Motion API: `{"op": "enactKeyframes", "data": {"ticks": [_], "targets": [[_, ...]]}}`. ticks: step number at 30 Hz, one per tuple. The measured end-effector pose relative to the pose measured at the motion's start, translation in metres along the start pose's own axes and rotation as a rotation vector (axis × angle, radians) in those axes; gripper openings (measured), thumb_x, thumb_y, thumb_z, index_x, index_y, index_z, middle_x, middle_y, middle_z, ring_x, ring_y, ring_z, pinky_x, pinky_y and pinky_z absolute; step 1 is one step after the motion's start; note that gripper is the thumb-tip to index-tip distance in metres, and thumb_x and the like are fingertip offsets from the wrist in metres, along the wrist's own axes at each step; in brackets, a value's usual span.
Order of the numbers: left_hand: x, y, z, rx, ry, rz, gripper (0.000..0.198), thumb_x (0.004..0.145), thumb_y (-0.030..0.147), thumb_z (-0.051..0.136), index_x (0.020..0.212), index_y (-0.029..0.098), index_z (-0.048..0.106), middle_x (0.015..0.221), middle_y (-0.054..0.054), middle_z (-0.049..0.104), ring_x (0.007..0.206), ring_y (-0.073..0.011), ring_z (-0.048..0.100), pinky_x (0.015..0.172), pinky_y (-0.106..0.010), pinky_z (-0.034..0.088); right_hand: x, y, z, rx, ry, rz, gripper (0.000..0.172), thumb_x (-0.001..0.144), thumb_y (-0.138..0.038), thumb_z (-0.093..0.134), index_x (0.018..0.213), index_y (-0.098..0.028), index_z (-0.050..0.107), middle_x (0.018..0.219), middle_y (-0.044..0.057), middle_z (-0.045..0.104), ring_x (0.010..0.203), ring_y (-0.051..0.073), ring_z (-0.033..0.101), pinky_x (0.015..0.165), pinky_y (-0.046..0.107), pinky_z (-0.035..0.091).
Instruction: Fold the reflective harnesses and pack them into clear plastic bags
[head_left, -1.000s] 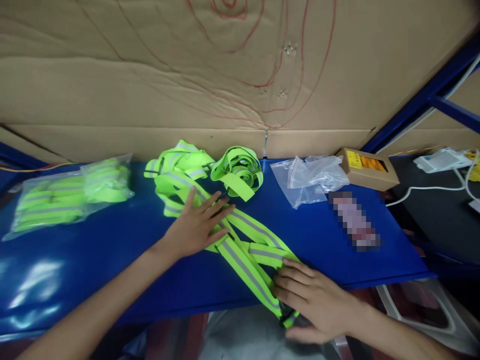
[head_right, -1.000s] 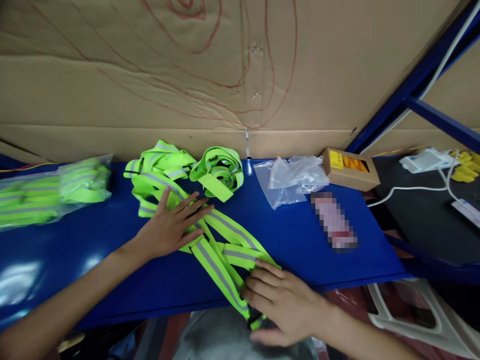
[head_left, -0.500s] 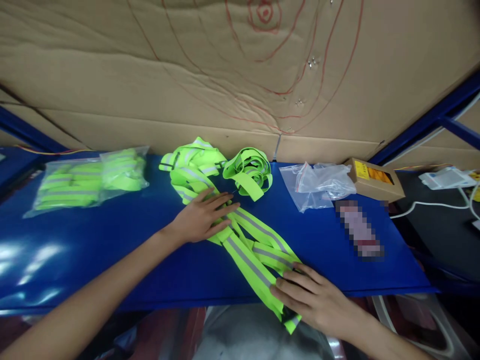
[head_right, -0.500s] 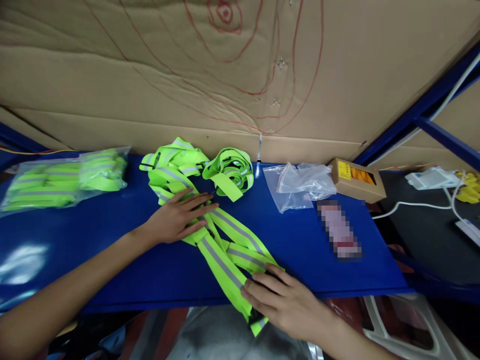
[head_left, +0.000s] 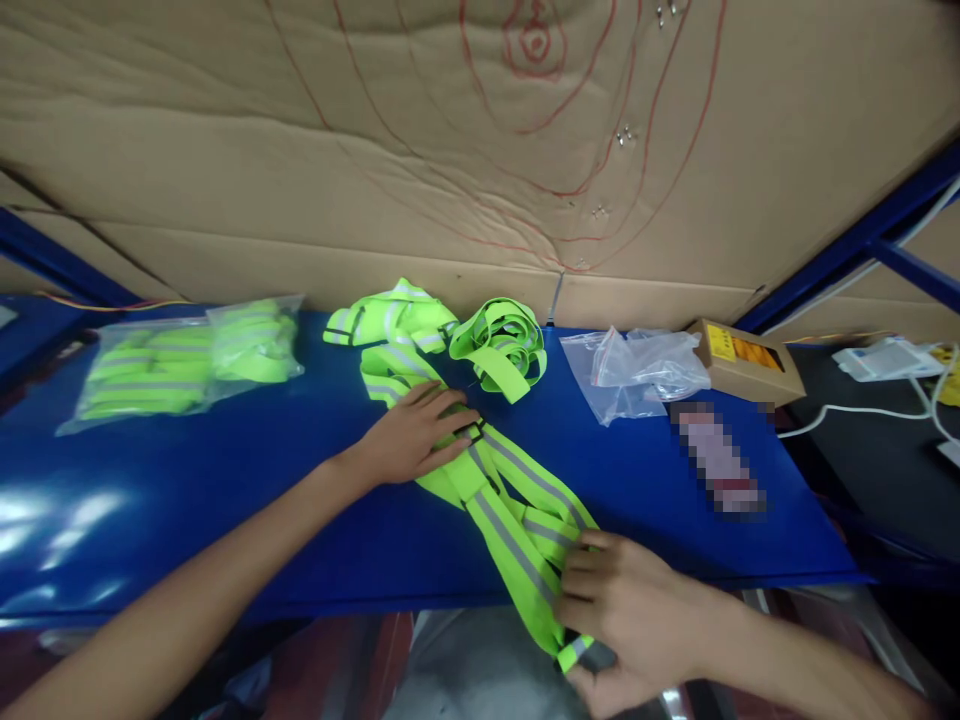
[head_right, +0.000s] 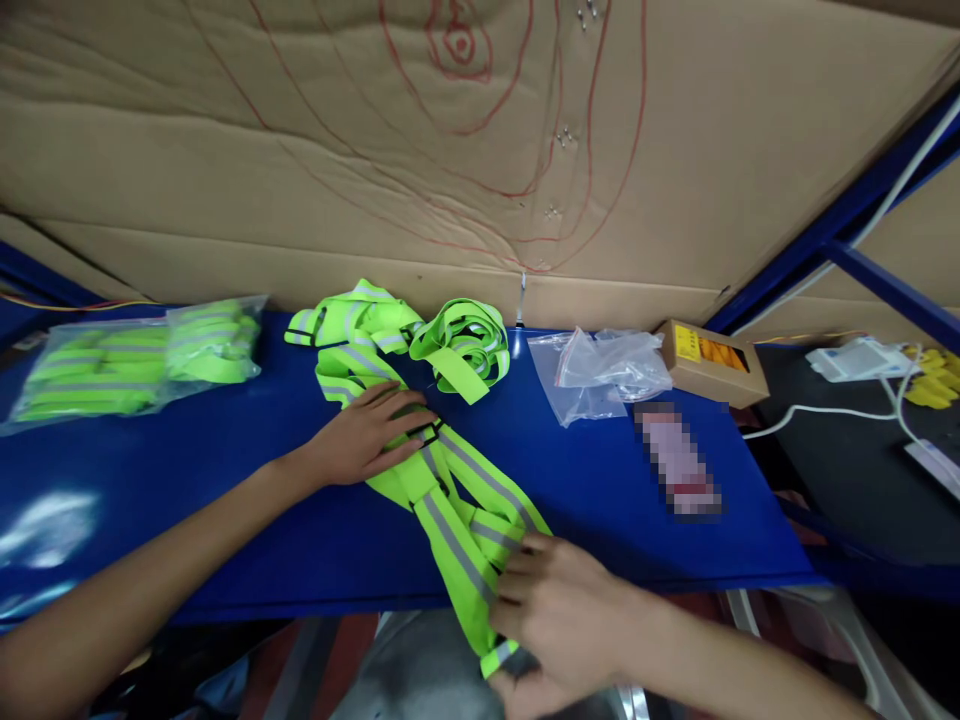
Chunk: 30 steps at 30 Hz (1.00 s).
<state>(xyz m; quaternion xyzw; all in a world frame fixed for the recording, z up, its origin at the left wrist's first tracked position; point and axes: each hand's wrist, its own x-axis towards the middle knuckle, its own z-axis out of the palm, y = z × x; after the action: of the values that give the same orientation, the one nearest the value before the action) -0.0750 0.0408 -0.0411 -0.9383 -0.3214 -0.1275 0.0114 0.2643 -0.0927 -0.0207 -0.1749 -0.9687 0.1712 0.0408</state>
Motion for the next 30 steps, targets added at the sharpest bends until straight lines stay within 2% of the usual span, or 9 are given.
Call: {"op": "enactKeyframes", "data": {"ticks": [5, 11, 14, 17, 20, 22, 24, 27, 30], "targets": [[0.001, -0.001, 0.001, -0.036, 0.024, -0.024, 0.038, 0.105, 0.039, 0.045, 0.133, 0.021, 0.063, 0.127, -0.013, 0.066, 0.122, -0.0286, 0.06, 0.118, -0.052, 0.035, 0.033, 0.017, -0.01, -0.183, 0.061, -0.084, 0.053, 0.102, -0.066, 0.045, 0.082, -0.021, 0.064, 0.065, 0.0, 0.062, 0.067, 0.019, 0.054, 0.07, 0.034, 0.036], [0.0, 0.0, 0.0, -0.051, 0.061, -0.012, 0.037, 0.105, 0.039, 0.045, 0.131, 0.021, 0.066, 0.124, -0.013, 0.067, 0.119, -0.0283, 0.061, 0.116, -0.051, 0.037, 0.041, 0.027, 0.003, -0.287, 0.297, -0.167, 0.042, 0.105, -0.058, 0.048, 0.094, -0.021, 0.065, 0.088, 0.003, 0.07, 0.091, 0.02, 0.062, 0.091, 0.036, 0.04], [0.0, -0.001, 0.001, -0.037, 0.061, -0.016, 0.038, 0.106, 0.039, 0.044, 0.133, 0.021, 0.065, 0.125, -0.013, 0.066, 0.12, -0.0278, 0.06, 0.116, -0.05, 0.036, 0.029, 0.026, 0.009, -0.25, 0.289, -0.141, 0.041, 0.103, -0.058, 0.053, 0.103, -0.019, 0.068, 0.101, 0.005, 0.074, 0.097, 0.019, 0.064, 0.097, 0.035, 0.043], [-0.001, -0.002, 0.003, -0.022, 0.056, -0.014, 0.039, 0.106, 0.039, 0.044, 0.134, 0.021, 0.064, 0.126, -0.013, 0.066, 0.12, -0.0277, 0.059, 0.116, -0.05, 0.035, 0.012, 0.021, 0.01, -0.211, 0.243, -0.137, 0.06, 0.1, -0.063, 0.053, 0.128, -0.011, 0.065, 0.124, 0.012, 0.073, 0.12, 0.025, 0.061, 0.113, 0.04, 0.039], [-0.001, -0.003, 0.005, -0.02, 0.065, -0.004, 0.038, 0.105, 0.039, 0.045, 0.134, 0.021, 0.064, 0.127, -0.013, 0.065, 0.12, -0.0278, 0.06, 0.116, -0.049, 0.036, 0.0, 0.015, 0.005, -0.225, 0.147, -0.061, 0.053, 0.104, -0.044, 0.054, 0.146, -0.012, 0.054, 0.139, 0.01, 0.068, 0.135, 0.024, 0.053, 0.121, 0.044, 0.032], [-0.001, -0.002, 0.005, -0.016, 0.074, -0.003, 0.038, 0.105, 0.04, 0.045, 0.133, 0.021, 0.064, 0.125, -0.013, 0.065, 0.119, -0.0279, 0.06, 0.115, -0.049, 0.037, -0.003, 0.012, 0.0, -0.196, 0.093, 0.001, 0.045, 0.105, -0.029, 0.051, 0.149, -0.018, 0.053, 0.141, 0.007, 0.067, 0.135, 0.021, 0.054, 0.121, 0.043, 0.03], [0.0, 0.0, 0.004, -0.01, 0.08, -0.005, 0.039, 0.105, 0.041, 0.046, 0.132, 0.021, 0.065, 0.124, -0.013, 0.065, 0.118, -0.0282, 0.059, 0.114, -0.048, 0.037, -0.001, 0.011, -0.006, -0.127, 0.046, 0.011, 0.044, 0.104, -0.023, 0.049, 0.148, -0.021, 0.053, 0.139, 0.005, 0.068, 0.132, 0.02, 0.056, 0.12, 0.042, 0.031], [0.001, 0.005, 0.002, -0.016, 0.08, -0.006, 0.04, 0.105, 0.043, 0.045, 0.132, 0.02, 0.065, 0.122, -0.014, 0.064, 0.117, -0.0289, 0.059, 0.113, -0.048, 0.039, 0.005, 0.011, -0.013, -0.01, 0.028, -0.007, 0.045, 0.1, -0.029, 0.054, 0.144, -0.021, 0.056, 0.133, 0.007, 0.071, 0.124, 0.022, 0.061, 0.112, 0.043, 0.037], [0.003, 0.01, 0.002, -0.033, 0.078, -0.01, 0.042, 0.104, 0.045, 0.047, 0.132, 0.02, 0.066, 0.123, -0.015, 0.063, 0.117, -0.0298, 0.058, 0.111, -0.048, 0.041, 0.016, 0.012, -0.017, 0.066, 0.109, -0.012, 0.043, 0.092, -0.04, 0.057, 0.128, -0.018, 0.064, 0.106, 0.008, 0.077, 0.096, 0.023, 0.068, 0.089, 0.04, 0.047]]}}
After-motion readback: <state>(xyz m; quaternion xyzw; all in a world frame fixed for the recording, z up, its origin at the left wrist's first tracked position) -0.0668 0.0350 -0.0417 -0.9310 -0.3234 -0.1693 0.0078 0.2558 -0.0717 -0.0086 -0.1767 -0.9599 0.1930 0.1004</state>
